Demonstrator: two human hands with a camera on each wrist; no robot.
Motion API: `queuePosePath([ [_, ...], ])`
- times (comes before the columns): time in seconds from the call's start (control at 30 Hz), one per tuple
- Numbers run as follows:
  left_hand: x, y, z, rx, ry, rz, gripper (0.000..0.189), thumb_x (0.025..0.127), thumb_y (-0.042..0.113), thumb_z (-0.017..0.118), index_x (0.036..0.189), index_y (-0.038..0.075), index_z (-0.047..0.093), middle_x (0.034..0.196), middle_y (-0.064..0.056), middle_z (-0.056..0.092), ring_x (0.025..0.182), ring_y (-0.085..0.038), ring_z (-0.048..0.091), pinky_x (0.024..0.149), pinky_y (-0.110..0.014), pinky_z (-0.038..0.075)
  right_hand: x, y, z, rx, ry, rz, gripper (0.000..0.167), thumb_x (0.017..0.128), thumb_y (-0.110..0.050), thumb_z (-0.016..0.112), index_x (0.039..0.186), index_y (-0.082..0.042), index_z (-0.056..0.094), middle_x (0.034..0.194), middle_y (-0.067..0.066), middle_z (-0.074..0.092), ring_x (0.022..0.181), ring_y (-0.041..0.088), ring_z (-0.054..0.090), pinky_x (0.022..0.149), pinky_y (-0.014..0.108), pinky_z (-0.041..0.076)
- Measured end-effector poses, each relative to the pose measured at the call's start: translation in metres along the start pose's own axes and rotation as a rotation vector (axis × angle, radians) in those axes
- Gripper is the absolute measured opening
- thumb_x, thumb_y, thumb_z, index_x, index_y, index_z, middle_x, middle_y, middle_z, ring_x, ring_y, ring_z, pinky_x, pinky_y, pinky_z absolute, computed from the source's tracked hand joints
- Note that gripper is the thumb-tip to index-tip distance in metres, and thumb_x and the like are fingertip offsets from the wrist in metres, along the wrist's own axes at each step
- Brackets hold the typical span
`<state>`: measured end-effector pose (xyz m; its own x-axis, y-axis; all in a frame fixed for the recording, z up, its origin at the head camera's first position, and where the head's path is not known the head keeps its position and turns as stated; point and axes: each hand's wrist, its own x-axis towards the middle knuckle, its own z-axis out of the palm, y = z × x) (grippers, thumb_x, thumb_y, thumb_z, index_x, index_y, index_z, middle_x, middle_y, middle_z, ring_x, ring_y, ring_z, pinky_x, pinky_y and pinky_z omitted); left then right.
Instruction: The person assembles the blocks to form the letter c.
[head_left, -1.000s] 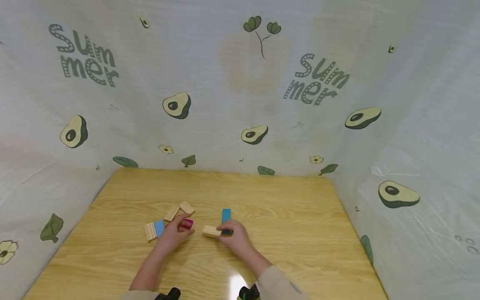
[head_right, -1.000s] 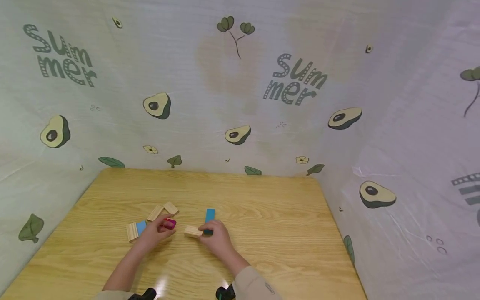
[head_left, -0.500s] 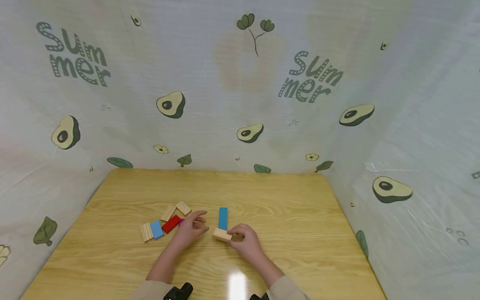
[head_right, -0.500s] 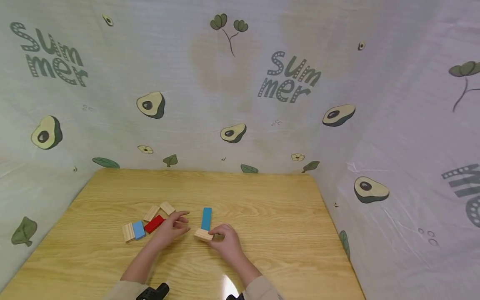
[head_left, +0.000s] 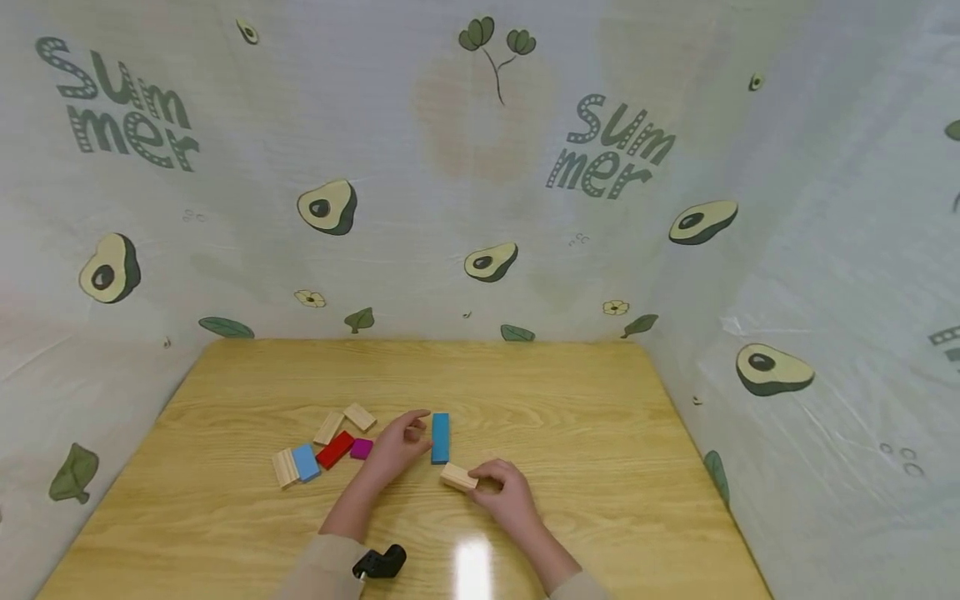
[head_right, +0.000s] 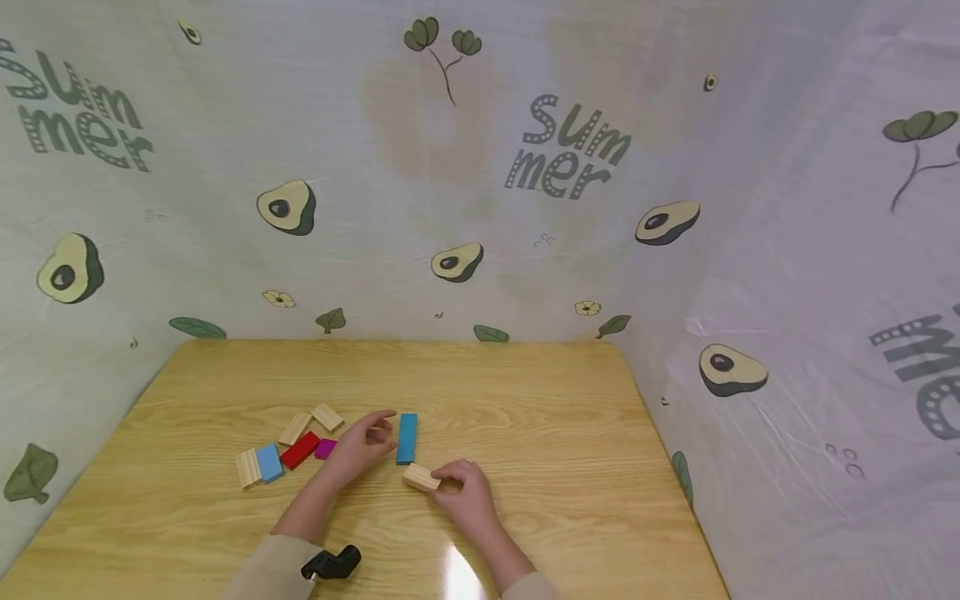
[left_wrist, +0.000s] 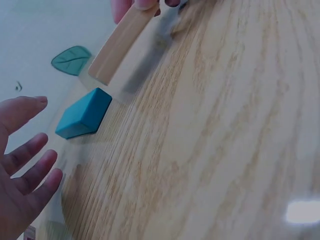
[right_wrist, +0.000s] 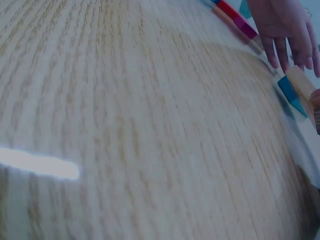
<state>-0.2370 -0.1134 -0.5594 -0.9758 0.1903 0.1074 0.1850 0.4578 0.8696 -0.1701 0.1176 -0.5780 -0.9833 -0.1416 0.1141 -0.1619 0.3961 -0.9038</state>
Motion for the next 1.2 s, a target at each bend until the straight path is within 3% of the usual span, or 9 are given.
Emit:
queuePosePath([
  [0.17, 0.012, -0.002, 0.006, 0.025, -0.034, -0.088, 0.052, 0.084, 0.011, 0.077, 0.133, 0.006, 0.059, 0.119, -0.013, 0.059, 0.101, -0.029, 0.059, 0.087, -0.048, 0.050, -0.005, 0.008, -0.001, 0.007, 0.023, 0.007, 0.020, 0.078, -0.012, 0.082, 0.096, -0.016, 0.076, 0.100, -0.006, 0.066, 0.099, 0.017, 0.057, 0.087, 0.027, 0.048],
  [0.37, 0.015, -0.008, 0.007, 0.027, -0.090, -0.126, 0.059, 0.083, 0.018, 0.080, 0.136, 0.008, 0.056, 0.128, -0.012, 0.057, 0.108, -0.029, 0.055, 0.091, -0.048, 0.046, -0.010, 0.013, 0.004, -0.025, 0.034, 0.000, 0.022, 0.076, -0.012, 0.083, 0.095, -0.019, 0.076, 0.100, -0.010, 0.066, 0.099, 0.014, 0.057, 0.091, 0.031, 0.046],
  [0.5, 0.012, -0.013, 0.009, 0.025, -0.116, -0.092, 0.065, 0.080, 0.019, 0.082, 0.137, 0.006, 0.054, 0.132, -0.015, 0.053, 0.113, -0.034, 0.053, 0.094, -0.051, 0.045, -0.012, 0.014, 0.005, -0.043, 0.026, -0.006, 0.022, 0.075, -0.014, 0.084, 0.095, -0.021, 0.076, 0.099, -0.012, 0.066, 0.097, 0.012, 0.055, 0.089, 0.030, 0.046],
  [0.67, 0.009, -0.019, 0.013, 0.063, -0.131, 0.000, 0.068, 0.078, 0.019, 0.084, 0.137, 0.003, 0.054, 0.133, -0.018, 0.052, 0.115, -0.038, 0.053, 0.096, -0.052, 0.044, -0.013, 0.013, 0.006, -0.088, 0.029, -0.026, 0.024, 0.073, -0.014, 0.085, 0.094, -0.022, 0.076, 0.097, -0.014, 0.066, 0.095, 0.010, 0.055, 0.086, 0.030, 0.047],
  [1.2, 0.009, -0.027, 0.015, 0.065, -0.114, 0.019, 0.064, 0.081, 0.017, 0.081, 0.137, 0.004, 0.054, 0.135, -0.017, 0.052, 0.119, -0.038, 0.050, 0.099, -0.054, 0.040, -0.014, 0.015, 0.011, -0.191, 0.034, -0.084, 0.028, 0.070, -0.022, 0.088, 0.094, -0.022, 0.074, 0.095, -0.016, 0.064, 0.092, 0.009, 0.053, 0.083, 0.031, 0.046],
])
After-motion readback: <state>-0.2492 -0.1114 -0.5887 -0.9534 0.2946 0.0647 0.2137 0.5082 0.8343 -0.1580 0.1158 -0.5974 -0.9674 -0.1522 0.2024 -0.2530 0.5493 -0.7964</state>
